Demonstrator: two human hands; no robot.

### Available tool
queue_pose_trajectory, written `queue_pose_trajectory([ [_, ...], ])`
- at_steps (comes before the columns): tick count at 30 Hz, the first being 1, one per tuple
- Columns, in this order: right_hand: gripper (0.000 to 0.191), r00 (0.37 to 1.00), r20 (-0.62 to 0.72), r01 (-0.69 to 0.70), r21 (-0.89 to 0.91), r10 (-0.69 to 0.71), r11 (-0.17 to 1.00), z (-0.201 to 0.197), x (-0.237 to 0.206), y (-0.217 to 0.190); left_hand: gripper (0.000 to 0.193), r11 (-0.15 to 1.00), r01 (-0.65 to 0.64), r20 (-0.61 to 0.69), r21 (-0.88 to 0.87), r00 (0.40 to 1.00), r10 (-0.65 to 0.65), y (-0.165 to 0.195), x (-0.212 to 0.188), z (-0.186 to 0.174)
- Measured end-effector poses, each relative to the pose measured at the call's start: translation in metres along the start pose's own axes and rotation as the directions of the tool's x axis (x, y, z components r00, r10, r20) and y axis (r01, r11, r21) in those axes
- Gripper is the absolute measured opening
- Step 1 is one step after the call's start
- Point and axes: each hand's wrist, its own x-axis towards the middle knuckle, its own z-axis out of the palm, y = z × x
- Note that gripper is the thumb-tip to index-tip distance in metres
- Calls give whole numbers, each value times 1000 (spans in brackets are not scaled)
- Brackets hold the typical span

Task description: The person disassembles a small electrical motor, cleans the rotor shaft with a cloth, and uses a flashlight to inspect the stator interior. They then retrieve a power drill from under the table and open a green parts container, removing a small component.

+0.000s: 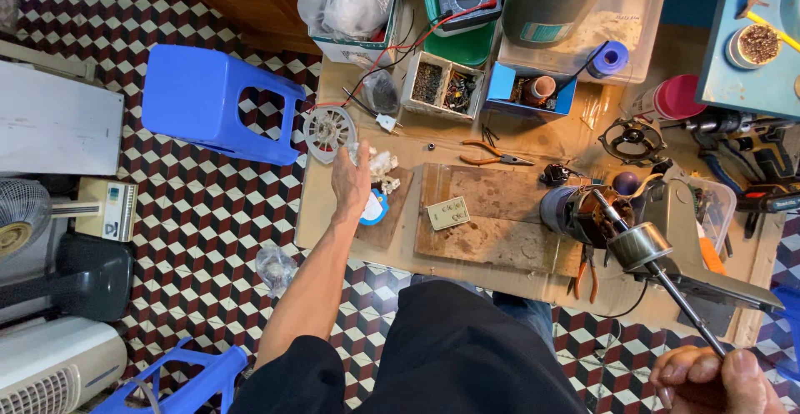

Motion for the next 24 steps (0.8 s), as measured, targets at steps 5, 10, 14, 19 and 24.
queue_pose_trajectory([
  [5,54,998,25,-59,10,59,998,0,1,-6,75,937,-341,391,79,875,285,7,-8,-7],
  [10,45,998,-12,-58,34,58,998,27,-12,-31,56,919,-385,421,85,850,317,-11,2,8],
  [14,45,982,-83,188,385,-169,903,63,-45,-44,36,892,-451,339,-2,839,425,-11,7,14],
  [19,40,989,-143,95,359,-46,929,74,-58,-71,37,951,-310,240,5,923,300,13,-6,13],
  [24,41,982,-178,128,364,-66,923,72,-64,-73,49,913,95,497,-396,859,126,66,-84,28],
])
